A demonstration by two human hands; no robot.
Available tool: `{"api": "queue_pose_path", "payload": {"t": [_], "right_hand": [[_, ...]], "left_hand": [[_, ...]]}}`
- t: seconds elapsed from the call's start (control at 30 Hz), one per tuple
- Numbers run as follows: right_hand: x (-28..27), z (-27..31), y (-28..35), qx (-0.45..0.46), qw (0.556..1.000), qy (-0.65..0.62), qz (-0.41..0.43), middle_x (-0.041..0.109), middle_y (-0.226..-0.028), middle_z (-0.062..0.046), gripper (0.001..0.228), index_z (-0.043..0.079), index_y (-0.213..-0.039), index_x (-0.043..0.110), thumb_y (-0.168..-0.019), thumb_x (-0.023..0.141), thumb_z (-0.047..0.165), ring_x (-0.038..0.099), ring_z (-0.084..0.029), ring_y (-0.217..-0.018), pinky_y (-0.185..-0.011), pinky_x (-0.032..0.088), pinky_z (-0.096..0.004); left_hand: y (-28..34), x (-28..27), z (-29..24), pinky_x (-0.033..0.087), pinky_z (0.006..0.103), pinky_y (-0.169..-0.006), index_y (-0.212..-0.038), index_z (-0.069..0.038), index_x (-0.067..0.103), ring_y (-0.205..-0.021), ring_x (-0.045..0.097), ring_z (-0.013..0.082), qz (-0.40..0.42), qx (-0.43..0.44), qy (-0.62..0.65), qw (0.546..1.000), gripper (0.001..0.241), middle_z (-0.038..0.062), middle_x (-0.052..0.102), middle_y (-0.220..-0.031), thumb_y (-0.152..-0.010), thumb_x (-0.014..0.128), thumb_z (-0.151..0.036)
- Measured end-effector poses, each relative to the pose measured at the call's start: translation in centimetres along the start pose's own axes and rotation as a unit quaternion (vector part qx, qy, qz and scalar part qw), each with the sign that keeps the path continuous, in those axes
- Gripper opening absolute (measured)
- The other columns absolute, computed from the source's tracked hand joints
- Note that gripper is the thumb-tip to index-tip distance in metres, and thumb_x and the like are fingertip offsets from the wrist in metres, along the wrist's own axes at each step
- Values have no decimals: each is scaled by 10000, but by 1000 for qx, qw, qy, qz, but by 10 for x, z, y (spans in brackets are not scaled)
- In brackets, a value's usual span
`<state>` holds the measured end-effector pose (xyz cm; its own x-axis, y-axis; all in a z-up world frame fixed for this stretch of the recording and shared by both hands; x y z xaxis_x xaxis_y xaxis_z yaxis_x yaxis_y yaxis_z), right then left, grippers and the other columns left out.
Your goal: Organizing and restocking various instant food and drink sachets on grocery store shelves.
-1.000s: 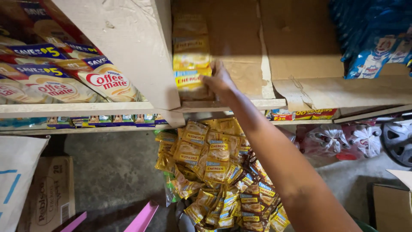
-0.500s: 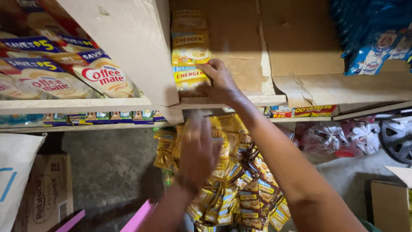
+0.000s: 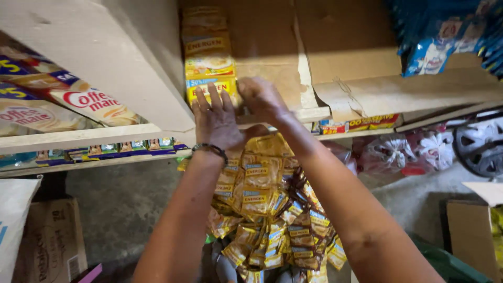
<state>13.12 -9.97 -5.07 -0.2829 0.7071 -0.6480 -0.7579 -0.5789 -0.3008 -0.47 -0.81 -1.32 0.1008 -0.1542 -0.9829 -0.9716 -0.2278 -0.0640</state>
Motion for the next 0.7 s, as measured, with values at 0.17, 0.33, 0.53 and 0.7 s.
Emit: {"api": "queue_pose_path", "payload": {"t": [0.17,0.33,0.53,0.7], "right_hand": [[-7,39,9,-51,990,120,51,685,-991,-179,142,65,-971,693,-967,648,200,633,-401,-1006,-894,518,-500],[-40,61,50,-137,981,128,-41,689,-1098,-114,317,106,-1062,691,-817,718,306,618,-360,-1115,-973,480,-508],[-79,103,163,-121,955,267,-49,582,-1360,-164,532,132,-1317,595,-838,748,307,495,-437,-1327,-1033,410,-547],[-25,-1,440,-31,954,207,216,642,-956,-211,346,-14,-1207,628,-889,604,120,616,-391,-839,-685,501,-500]], "left_hand": [[1,-7,4,123,706,-1171,-1530,44,276,-1447,46,605,-32,25,13,999,1402,340,122,-1598,-603,664,-934],[6,-39,-9,111,627,-1193,-1534,-29,315,-1501,95,489,43,24,49,998,1254,259,193,-1626,-635,779,-769],[40,-34,-12,120,624,-1209,-1514,-16,380,-1520,129,462,-11,107,27,994,975,250,255,-1626,-816,763,-579],[232,28,-29,163,607,-1219,-1454,-74,443,-1454,274,461,43,113,69,990,689,228,366,-1537,-879,666,-380]]}}
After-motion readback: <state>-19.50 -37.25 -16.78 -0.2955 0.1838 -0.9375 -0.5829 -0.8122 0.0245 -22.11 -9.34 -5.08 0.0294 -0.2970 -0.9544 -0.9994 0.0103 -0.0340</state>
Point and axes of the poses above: each hand's wrist, its own y-axis away from the middle knuckle, its own x-axis out of the palm, z = x × y, the point moved 5 cm from there along -y, towards the middle knuckle
